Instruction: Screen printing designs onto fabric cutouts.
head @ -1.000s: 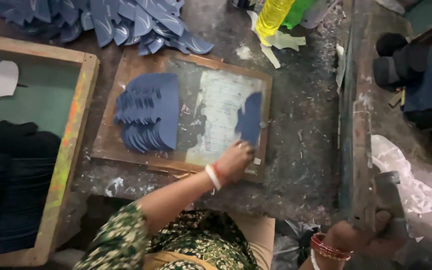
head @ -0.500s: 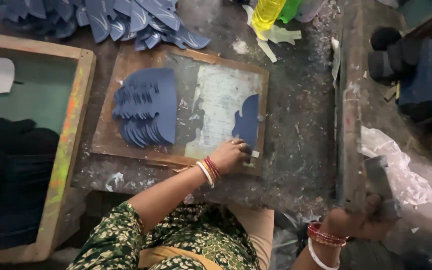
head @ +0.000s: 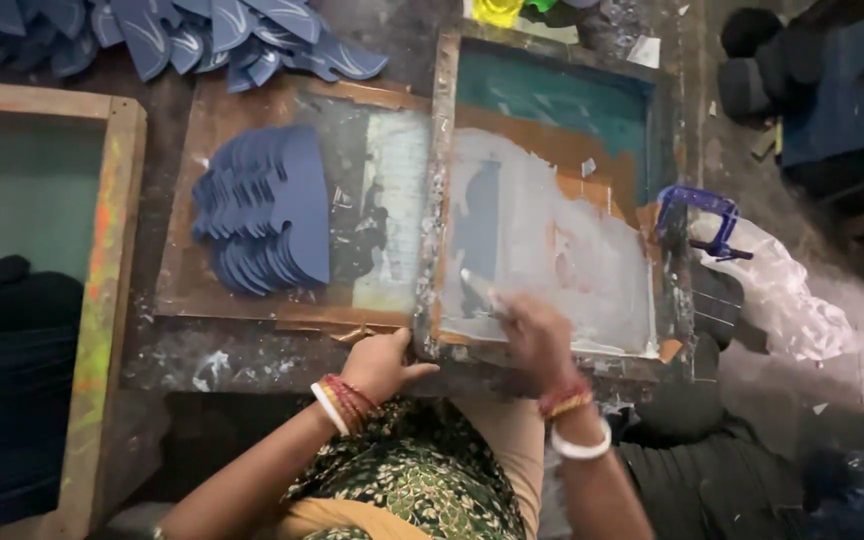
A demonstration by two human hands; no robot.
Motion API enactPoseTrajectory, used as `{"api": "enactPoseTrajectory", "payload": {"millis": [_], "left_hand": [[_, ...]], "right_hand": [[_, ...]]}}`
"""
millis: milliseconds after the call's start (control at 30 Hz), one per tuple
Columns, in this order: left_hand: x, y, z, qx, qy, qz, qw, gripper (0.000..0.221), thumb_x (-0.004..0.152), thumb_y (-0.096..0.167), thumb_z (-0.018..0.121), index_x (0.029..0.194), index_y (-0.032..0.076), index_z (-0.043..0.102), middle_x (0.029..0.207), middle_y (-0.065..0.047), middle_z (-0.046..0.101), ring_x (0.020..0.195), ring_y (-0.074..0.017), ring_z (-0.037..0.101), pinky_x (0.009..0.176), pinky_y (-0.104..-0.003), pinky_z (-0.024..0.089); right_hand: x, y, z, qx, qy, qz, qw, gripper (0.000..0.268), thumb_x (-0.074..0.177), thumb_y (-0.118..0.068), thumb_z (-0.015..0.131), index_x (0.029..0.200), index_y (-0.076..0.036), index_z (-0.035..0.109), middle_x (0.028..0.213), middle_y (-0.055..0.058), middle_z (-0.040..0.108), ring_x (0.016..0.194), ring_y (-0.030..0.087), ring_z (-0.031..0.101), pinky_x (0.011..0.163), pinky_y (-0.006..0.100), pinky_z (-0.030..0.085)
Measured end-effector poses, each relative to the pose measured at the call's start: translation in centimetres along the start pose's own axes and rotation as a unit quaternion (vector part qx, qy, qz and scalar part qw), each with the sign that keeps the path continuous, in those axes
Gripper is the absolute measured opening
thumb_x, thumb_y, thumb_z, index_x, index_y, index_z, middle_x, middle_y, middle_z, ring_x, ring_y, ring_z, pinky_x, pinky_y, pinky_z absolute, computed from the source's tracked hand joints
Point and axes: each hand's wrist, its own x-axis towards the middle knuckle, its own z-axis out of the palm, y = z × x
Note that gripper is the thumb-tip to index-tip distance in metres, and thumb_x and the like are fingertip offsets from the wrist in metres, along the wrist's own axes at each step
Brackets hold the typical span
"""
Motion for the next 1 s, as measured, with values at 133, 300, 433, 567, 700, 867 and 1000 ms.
{"api": "enactPoseTrajectory", "payload": {"millis": [133,300,433,567,700,867,1000], "left_hand": [[1.1,0.3,-1.0,0.093,-0.016,0.014,0.995,0.062,0.075,0.065,0.077,0.085,0.004,0.069,0.079,-0.019,0.072,0.077,-0.0384,0.070,0.071,-0.051,0.055],[1.0,0.5,-2.0,0.118,-0.038,0.016,0.992,0.064,0.068,0.071,0.078,0.076,0.008,0.071,0.076,-0.017,0.071,0.077,-0.0375,0.071,0.071,-0.051,0.056],[1.2,0.4,-2.2,0.099,-0.027,0.005,0.995,0.064,0.065,0.071,0.080,0.076,0.008,0.072,0.075,-0.017,0.072,0.076,-0.0379,0.071,0.071,-0.051,0.055],[1.7,-0.2,-1.5,0.098,-0.039,0.005,0.994,0.065,0.062,0.072,0.081,0.073,0.009,0.073,0.075,-0.016,0.072,0.076,-0.0366,0.071,0.071,-0.050,0.056],[1.1,0.8,-2.4,0.092,-0.031,-0.024,0.995,0.066,0.057,0.074,0.082,0.075,0.010,0.075,0.076,-0.015,0.072,0.076,-0.0354,0.072,0.072,-0.048,0.056],[-0.2,2.6,-2.0,-0.017,-0.001,-0.081,0.997,0.061,0.055,0.064,0.087,0.079,0.009,0.076,0.078,-0.015,0.074,0.076,-0.0338,0.072,0.073,-0.046,0.057],[-3.2,9.7,-9.6,-0.249,-0.057,0.079,0.964,0.052,0.070,0.051,0.084,0.092,0.004,0.075,0.079,-0.015,0.074,0.075,-0.0283,0.075,0.071,-0.041,0.059]], "right_hand": [[9.2,6.4,2.0,-0.096,-0.111,0.045,0.988,0.017,0.091,-0.020,0.073,0.106,-0.014,0.074,0.094,0.015,0.074,0.088,0.037,0.071,0.074,0.046,0.055],[19.3,9.5,3.8,-0.136,-0.111,-0.004,0.984,0.033,0.090,-0.012,0.061,0.119,-0.014,0.075,0.108,0.019,0.073,0.097,0.041,0.069,0.081,0.051,0.056],[15.4,8.8,5.4,-0.079,-0.080,-0.048,0.992,0.040,0.087,-0.005,0.056,0.122,-0.012,0.074,0.115,0.019,0.073,0.104,0.040,0.069,0.087,0.049,0.055],[6.1,2.3,3.1,-0.026,-0.068,-0.066,0.995,0.039,0.088,0.003,0.054,0.119,-0.011,0.074,0.119,0.015,0.073,0.110,0.033,0.070,0.094,0.042,0.057],[-1.8,-2.3,1.3,-0.063,-0.113,-0.023,0.991,0.050,0.075,0.004,0.060,0.117,-0.016,0.076,0.120,0.011,0.074,0.109,0.031,0.071,0.089,0.040,0.057],[-4.6,-2.8,0.2,0.024,-0.005,0.023,0.999,0.044,0.079,0.003,0.065,0.120,-0.011,0.073,0.117,0.014,0.075,0.101,0.032,0.073,0.084,0.038,0.057],[-5.1,-4.9,-1.5,0.042,0.091,0.014,0.995,0.033,0.089,0.000,0.067,0.121,-0.009,0.070,0.113,0.015,0.074,0.100,0.032,0.074,0.084,0.038,0.057]]}}
